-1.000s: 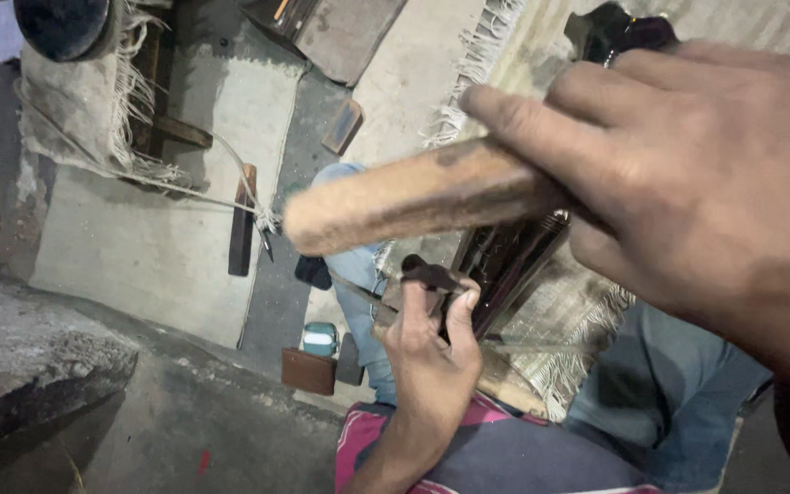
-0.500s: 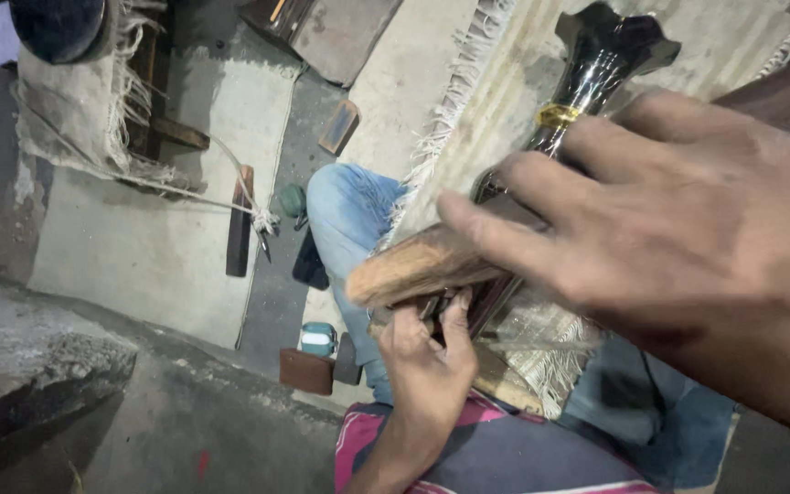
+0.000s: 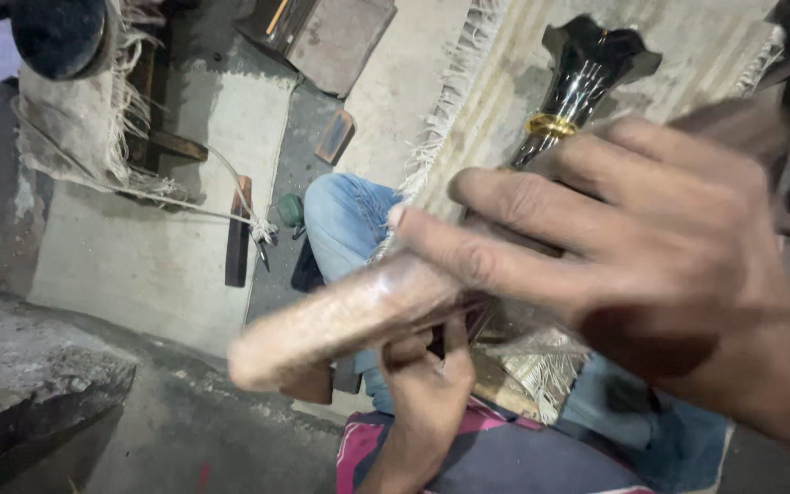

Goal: The person sits on the floor holding a dark metal vase steady with one hand and engraves decorative patterns into its surface using a chisel, tapping the chisel with a wooden mallet. The person repositions the chisel around the vase body to continue the pattern work.

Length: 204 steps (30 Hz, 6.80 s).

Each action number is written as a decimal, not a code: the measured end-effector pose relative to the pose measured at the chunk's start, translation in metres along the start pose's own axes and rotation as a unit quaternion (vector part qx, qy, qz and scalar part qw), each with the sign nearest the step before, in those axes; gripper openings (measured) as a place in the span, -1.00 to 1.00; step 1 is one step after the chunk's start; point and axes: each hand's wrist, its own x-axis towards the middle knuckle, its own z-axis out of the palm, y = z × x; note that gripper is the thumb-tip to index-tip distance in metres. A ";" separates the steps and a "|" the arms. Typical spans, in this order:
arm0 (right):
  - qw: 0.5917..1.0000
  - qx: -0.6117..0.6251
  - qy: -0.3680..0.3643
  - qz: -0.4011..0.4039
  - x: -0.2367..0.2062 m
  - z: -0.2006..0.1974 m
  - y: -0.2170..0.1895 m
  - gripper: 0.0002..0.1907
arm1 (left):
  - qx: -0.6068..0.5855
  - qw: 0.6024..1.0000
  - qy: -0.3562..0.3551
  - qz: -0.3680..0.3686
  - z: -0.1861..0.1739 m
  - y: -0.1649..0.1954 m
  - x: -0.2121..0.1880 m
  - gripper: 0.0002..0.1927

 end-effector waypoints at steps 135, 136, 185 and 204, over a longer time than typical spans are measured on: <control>0.701 0.055 0.165 0.692 -0.259 0.127 -0.150 -0.47 | -0.413 0.875 -0.117 -0.222 -0.015 -0.021 0.025 -0.61; 0.684 0.026 0.126 0.718 -0.277 0.136 -0.159 -0.47 | -0.414 0.875 -0.125 -0.214 -0.012 -0.016 0.026 -0.62; 0.991 -0.101 -0.038 -0.076 0.059 -0.001 0.029 -0.28 | -0.232 0.945 -0.026 -0.231 0.001 0.015 0.016 -0.69; 0.988 0.005 0.003 -0.155 0.022 0.019 0.048 -0.23 | -0.055 0.993 -0.025 -0.102 -0.001 0.017 0.013 -0.72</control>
